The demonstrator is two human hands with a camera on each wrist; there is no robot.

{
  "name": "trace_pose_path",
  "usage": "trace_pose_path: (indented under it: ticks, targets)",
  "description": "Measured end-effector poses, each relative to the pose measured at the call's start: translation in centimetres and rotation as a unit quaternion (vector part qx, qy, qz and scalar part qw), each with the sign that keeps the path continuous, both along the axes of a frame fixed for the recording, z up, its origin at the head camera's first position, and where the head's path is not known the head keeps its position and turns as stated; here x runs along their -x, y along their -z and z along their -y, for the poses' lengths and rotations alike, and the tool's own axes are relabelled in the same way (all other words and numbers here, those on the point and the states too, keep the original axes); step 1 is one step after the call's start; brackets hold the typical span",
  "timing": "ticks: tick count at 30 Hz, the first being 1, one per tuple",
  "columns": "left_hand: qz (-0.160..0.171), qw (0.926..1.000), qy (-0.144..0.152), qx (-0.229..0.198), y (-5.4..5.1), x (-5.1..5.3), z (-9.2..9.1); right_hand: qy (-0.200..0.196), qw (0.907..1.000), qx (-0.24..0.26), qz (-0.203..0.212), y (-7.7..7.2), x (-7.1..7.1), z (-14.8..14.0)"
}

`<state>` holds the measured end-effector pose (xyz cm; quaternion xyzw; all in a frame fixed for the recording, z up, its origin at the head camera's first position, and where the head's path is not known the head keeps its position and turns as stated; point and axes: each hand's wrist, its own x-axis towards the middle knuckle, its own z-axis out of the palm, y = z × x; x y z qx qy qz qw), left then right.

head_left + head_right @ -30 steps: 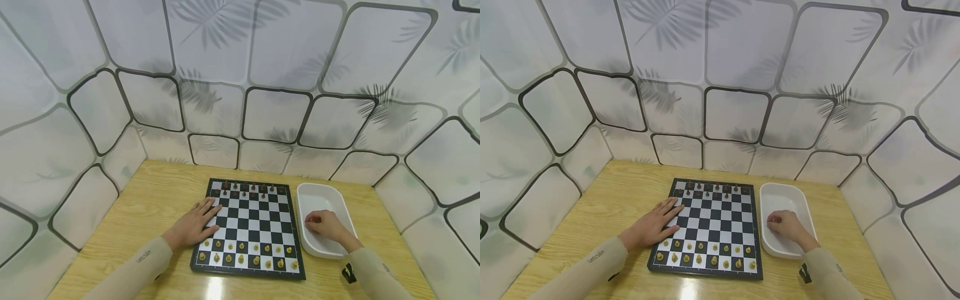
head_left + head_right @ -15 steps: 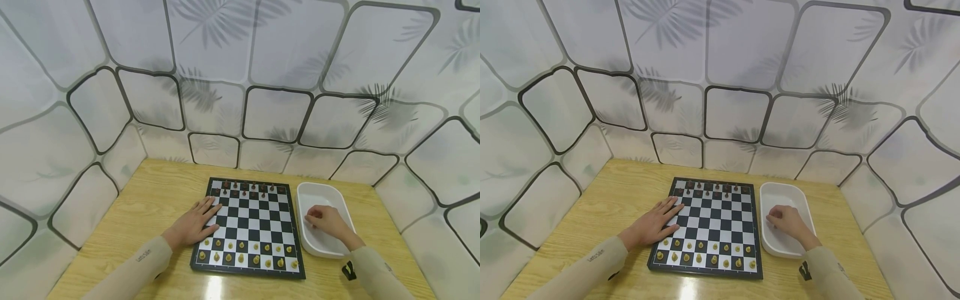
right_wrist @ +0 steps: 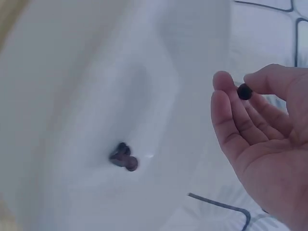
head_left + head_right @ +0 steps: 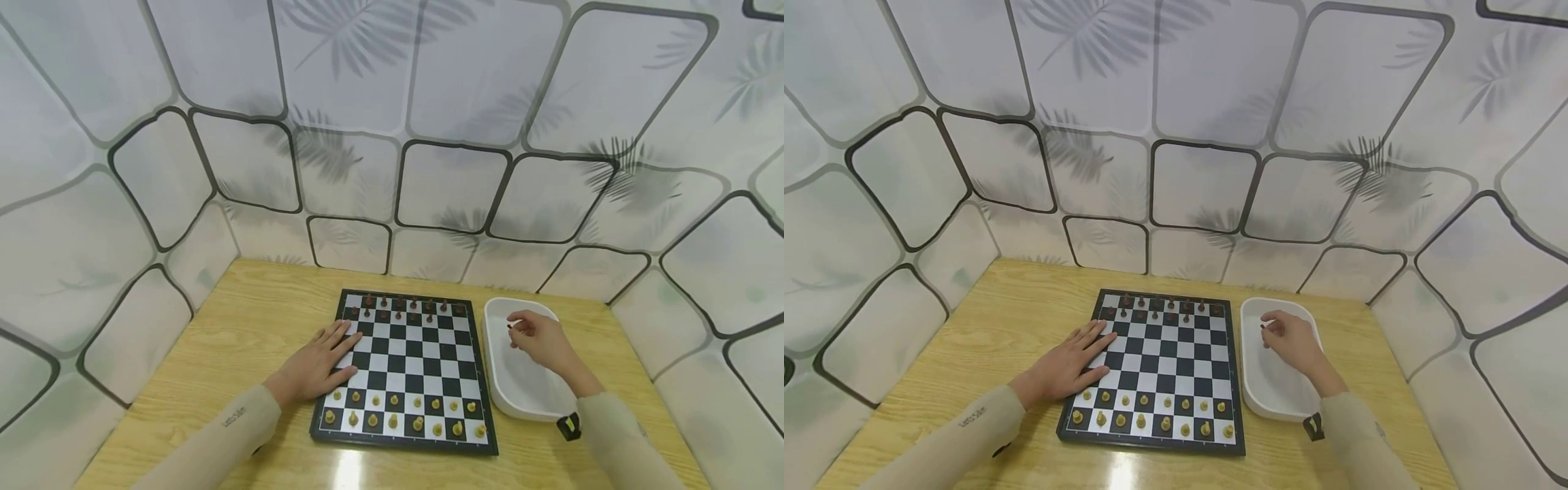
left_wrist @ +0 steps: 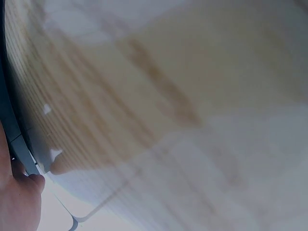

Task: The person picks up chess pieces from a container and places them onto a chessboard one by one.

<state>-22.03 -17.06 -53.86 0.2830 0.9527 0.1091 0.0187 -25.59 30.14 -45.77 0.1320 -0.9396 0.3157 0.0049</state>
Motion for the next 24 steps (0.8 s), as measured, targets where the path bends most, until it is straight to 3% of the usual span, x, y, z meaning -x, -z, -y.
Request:
trace_pose_path:
  ticks: [8, 18, 24]
  targets:
    - [0.004, 1.0, 0.001, -0.006, -0.2, -0.1, 0.0, -0.011, 0.9998, -0.006, -0.016, -1.6, 1.0, 1.8]
    - [0.0, 1.0, 0.001, 0.003, 0.1, 0.1, 0.2, -0.02, 0.9979, 0.06, 0.01, -1.7, 2.5, 4.8]
    - [0.001, 1.0, 0.002, -0.001, 0.2, 0.1, 0.2, -0.012, 0.9988, 0.048, 0.006, -1.5, 3.5, 6.7]
